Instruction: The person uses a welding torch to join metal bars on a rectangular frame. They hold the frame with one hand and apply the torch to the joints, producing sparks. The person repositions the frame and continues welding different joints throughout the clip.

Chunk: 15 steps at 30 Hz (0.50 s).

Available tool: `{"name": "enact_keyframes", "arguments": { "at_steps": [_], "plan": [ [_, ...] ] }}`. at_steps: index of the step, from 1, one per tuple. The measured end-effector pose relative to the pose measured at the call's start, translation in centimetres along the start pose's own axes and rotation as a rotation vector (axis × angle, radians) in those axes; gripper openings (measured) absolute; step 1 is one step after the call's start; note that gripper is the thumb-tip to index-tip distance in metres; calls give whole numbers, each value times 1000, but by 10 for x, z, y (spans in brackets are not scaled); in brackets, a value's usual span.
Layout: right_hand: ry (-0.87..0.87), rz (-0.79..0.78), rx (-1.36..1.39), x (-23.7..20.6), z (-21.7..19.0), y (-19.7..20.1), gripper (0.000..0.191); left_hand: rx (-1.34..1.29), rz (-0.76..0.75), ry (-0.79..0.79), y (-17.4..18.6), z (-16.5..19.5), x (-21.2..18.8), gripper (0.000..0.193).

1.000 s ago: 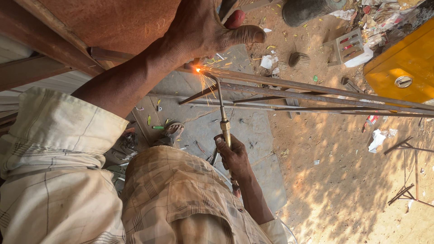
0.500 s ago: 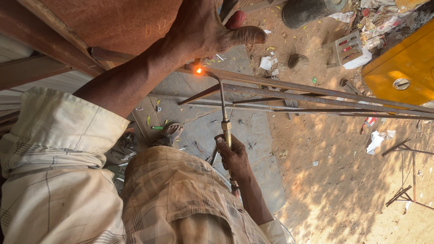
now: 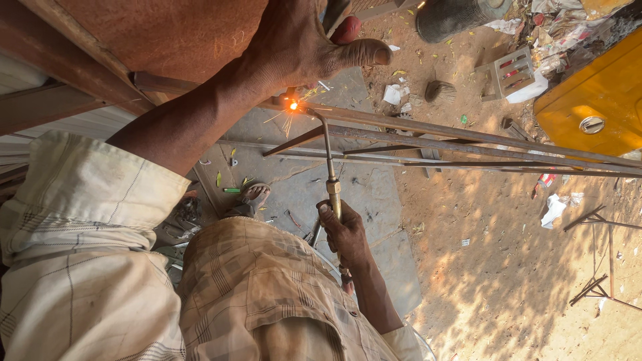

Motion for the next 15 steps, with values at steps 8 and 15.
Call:
{"name": "enact_keyframes", "arguments": {
  "at_steps": [8,15],
  "plan": [
    [24,-13,-28,-2,-6,4,42,-182,-128,182,-7,-4,4,66],
    [7,-7,-4,-2,-8,7,43,-115,-69,138,-6,-2,8,77]
  ]
}}
Point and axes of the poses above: each hand's wrist, its own x-axis towards the middle knuckle, its own y-axis out of the back of the hand, z = x × y, the point moved 4 cm from there along x, towards the middle knuckle, and after that the axes turned 1 degree about x, right-handed, at the moved point
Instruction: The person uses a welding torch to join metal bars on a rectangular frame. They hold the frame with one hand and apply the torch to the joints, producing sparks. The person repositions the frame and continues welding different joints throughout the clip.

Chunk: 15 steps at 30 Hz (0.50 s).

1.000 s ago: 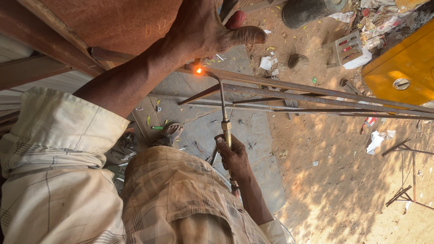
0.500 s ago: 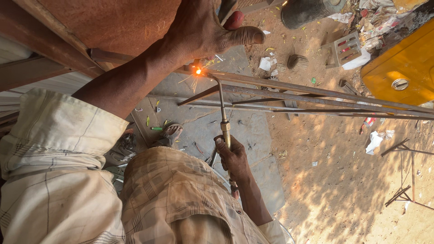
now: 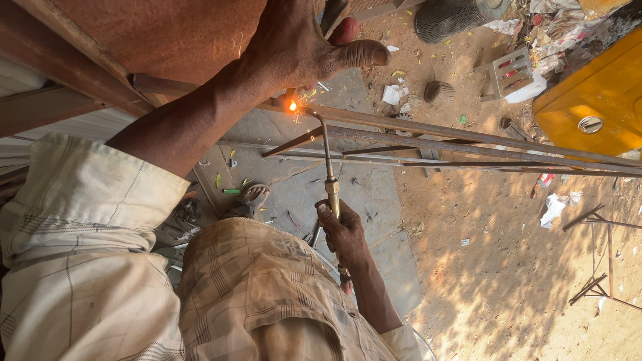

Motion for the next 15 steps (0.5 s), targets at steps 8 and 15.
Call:
{"name": "enact_keyframes", "arguments": {
  "at_steps": [8,15],
  "plan": [
    [-16,13,-16,-2,-4,1,40,-60,9,-4,-2,1,3,71],
    [-12,2,12,-4,-5,7,38,-73,-123,201,-4,12,10,65]
  ]
}}
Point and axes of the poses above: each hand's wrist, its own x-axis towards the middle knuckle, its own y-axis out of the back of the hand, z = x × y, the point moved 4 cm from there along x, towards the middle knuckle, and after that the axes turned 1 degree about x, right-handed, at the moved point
